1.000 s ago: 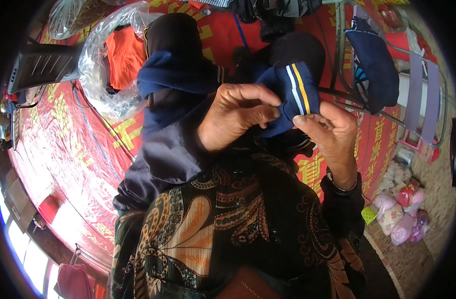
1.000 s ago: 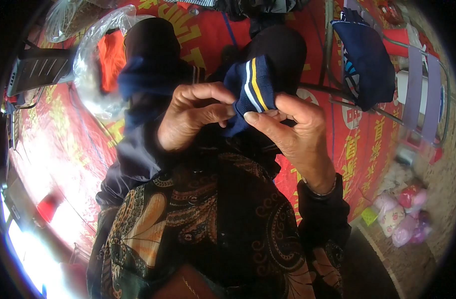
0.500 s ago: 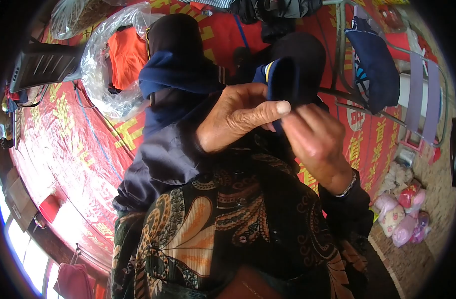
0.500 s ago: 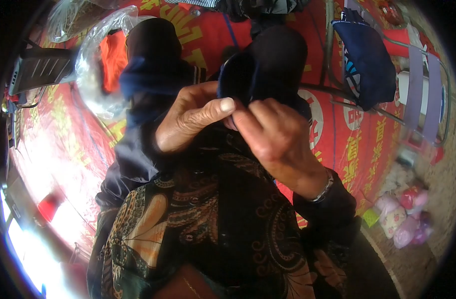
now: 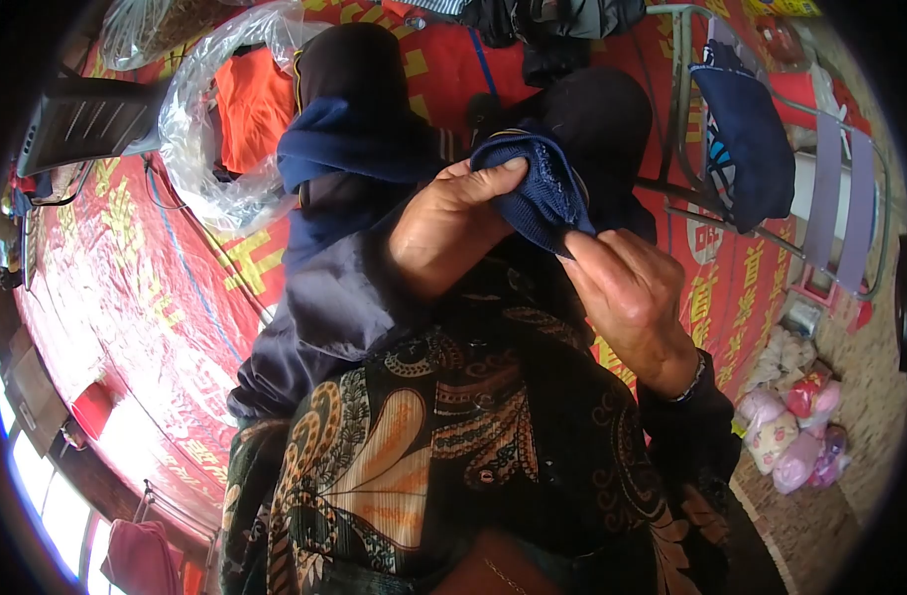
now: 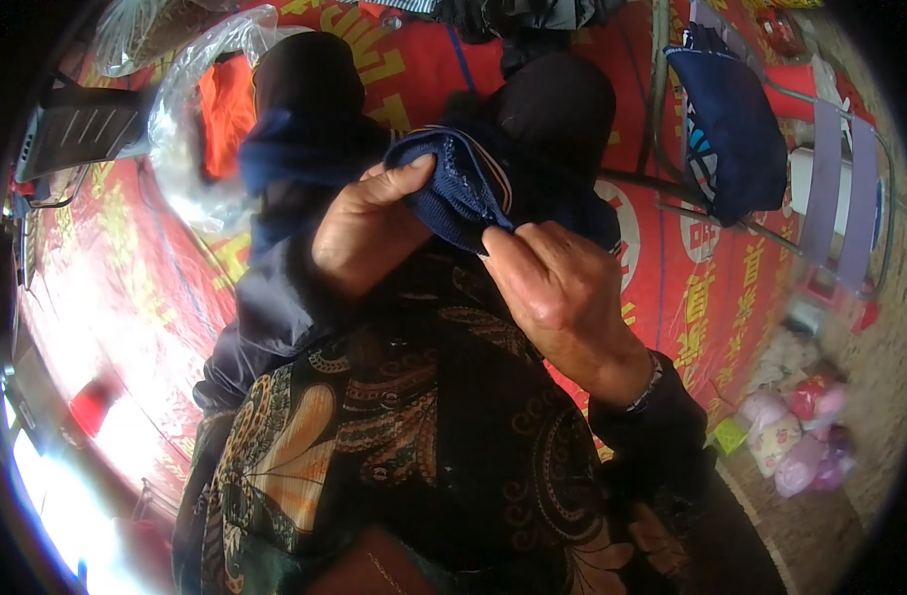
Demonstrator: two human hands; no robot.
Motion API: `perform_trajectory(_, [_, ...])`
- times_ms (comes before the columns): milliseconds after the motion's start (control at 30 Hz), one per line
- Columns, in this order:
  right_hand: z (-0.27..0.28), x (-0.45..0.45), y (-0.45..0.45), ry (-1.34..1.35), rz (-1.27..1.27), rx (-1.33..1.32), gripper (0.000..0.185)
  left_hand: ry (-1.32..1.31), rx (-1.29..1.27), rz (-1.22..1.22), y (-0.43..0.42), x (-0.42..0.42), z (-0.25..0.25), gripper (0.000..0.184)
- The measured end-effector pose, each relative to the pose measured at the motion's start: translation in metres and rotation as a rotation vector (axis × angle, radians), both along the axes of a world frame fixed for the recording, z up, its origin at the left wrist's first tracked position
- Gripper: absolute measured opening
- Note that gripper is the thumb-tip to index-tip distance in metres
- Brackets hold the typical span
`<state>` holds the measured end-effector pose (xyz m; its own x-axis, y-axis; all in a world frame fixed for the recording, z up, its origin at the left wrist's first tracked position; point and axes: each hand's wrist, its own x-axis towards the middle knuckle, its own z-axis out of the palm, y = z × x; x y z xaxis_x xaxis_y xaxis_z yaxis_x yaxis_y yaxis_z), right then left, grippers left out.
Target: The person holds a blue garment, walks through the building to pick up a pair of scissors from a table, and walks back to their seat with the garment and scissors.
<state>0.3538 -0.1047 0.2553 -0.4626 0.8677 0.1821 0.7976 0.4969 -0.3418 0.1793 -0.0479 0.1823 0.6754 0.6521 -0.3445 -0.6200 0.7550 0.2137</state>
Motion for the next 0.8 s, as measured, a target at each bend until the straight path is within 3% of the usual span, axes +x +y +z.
perform_trajectory(100, [-0.001, 0.002, 0.0, 0.129, -0.102, -0.041, 0.015, -0.07, 0.007, 0.021, 0.001, 0.002, -0.005, 0.02])
perform_trajectory(200, [0.0, 0.005, 0.0, 0.252, -0.232, -0.263, 0.011, -0.088, -0.018, 0.019, 0.003, -0.002, 0.001, 0.019])
perform_trajectory(300, [-0.007, 0.012, -0.002, 0.72, -0.448, -0.685, 0.016, -0.164, 0.034, -0.044, 0.004, -0.004, 0.001, 0.02])
perform_trajectory(333, [-0.008, 0.013, -0.001, 0.716, -0.446, -0.723, 0.018, -0.175, 0.034, -0.037, 0.004, -0.003, 0.001, 0.021])
perform_trajectory(467, [-0.01, 0.011, -0.001, 0.69, -0.425, -0.717, 0.017, -0.12, 0.051, -0.037, 0.004, -0.004, 0.004, 0.022])
perform_trajectory(633, [0.005, 0.01, 0.001, 0.652, -0.438, -0.497, 0.007, -0.126, 0.048, -0.048, 0.005, -0.002, 0.009, 0.022])
perform_trajectory(700, [0.015, 0.011, 0.002, 0.711, -0.492, -0.47, 0.012, -0.124, 0.056, -0.052, 0.005, -0.001, 0.009, 0.022])
perform_trajectory(800, [0.029, 0.009, 0.007, 0.475, -0.388, -0.194, 0.022, -0.131, 0.092, -0.082, 0.002, 0.002, 0.008, 0.024])
